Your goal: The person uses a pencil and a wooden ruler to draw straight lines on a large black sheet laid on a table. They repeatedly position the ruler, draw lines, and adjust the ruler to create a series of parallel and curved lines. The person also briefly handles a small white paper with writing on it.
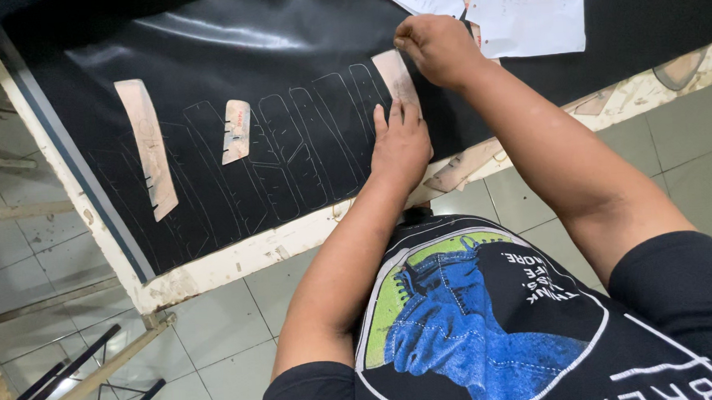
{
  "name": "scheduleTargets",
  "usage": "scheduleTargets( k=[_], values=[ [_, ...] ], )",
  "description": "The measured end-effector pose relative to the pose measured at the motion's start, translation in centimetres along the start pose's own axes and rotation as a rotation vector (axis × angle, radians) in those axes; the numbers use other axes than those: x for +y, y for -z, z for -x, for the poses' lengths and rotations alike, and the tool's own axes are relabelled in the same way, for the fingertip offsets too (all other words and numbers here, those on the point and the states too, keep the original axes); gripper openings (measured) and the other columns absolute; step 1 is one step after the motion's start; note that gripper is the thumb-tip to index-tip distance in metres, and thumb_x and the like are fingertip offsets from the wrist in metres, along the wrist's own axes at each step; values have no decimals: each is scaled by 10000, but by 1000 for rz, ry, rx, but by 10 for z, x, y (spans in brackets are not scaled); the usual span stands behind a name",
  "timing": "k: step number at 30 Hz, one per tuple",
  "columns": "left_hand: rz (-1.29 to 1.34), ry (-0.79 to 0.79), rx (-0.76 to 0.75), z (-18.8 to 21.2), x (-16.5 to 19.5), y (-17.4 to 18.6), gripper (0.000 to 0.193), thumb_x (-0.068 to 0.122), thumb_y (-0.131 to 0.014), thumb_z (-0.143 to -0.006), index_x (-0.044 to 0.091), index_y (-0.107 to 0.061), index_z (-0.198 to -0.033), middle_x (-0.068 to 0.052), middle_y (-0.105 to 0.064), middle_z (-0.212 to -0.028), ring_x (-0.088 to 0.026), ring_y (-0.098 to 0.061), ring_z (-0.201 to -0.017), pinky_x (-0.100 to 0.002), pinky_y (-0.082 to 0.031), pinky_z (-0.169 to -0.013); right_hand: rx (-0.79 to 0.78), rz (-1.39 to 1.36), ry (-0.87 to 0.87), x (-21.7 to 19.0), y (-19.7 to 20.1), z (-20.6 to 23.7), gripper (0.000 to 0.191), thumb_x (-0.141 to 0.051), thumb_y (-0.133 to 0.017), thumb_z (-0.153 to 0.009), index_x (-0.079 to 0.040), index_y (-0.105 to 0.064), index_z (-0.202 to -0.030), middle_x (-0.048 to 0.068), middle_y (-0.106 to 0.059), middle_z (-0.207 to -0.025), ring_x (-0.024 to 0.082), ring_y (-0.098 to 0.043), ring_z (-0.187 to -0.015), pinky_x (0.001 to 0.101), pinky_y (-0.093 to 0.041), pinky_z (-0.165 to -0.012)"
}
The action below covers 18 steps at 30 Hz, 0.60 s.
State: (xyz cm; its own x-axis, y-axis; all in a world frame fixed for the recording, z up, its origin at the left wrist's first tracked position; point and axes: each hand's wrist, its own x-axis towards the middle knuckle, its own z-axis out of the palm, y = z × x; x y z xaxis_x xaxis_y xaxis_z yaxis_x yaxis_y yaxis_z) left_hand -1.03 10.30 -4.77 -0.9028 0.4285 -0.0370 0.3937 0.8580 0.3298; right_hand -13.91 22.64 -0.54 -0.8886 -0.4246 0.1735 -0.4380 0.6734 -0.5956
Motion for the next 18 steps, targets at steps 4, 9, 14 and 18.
scheduleTargets(
  k=[4,9,14,18],
  values=[
    [-17,-1,13,1,-4,-2,317,140,-570,-907,-3,-685,-1166,-190,-530,-1355,-357,-462,-1389,-662,-246,-1171,9,-22,-46,4,-2,7,150,-184,-684,-1033,-45,-734,-1055,154,-733,-966,339,-706,-850,413,-551,-752],
    [20,19,-22,5,-14,2,256,122,-524,-947,64,-673,-1147,-127,-538,-1376,-260,-466,-1407,-679,-215,-1169,19,9,-28,7,-8,36,133,-165,-679,-1042,-44,-731,-1064,160,-726,-1003,367,-692,-915,438,-542,-787],
    [98,6,46,7,-18,12,339,185,-676,-838,72,-675,-1158,-86,-551,-1361,-238,-490,-1364,-694,-217,-1150,18,-26,-48,-2,-6,99,121,-148,-665,-1023,-52,-720,-1072,150,-721,-1038,363,-686,-943,436,-546,-813],
    [106,6,11,7,-19,20,367,208,-763,-794,95,-687,-1135,-71,-559,-1340,-226,-502,-1357,-697,-231,-1151,-5,-41,-83,-15,-5,140,121,-152,-676,-991,-59,-726,-1052,138,-724,-1007,354,-686,-923,433,-542,-809]
  ],
)
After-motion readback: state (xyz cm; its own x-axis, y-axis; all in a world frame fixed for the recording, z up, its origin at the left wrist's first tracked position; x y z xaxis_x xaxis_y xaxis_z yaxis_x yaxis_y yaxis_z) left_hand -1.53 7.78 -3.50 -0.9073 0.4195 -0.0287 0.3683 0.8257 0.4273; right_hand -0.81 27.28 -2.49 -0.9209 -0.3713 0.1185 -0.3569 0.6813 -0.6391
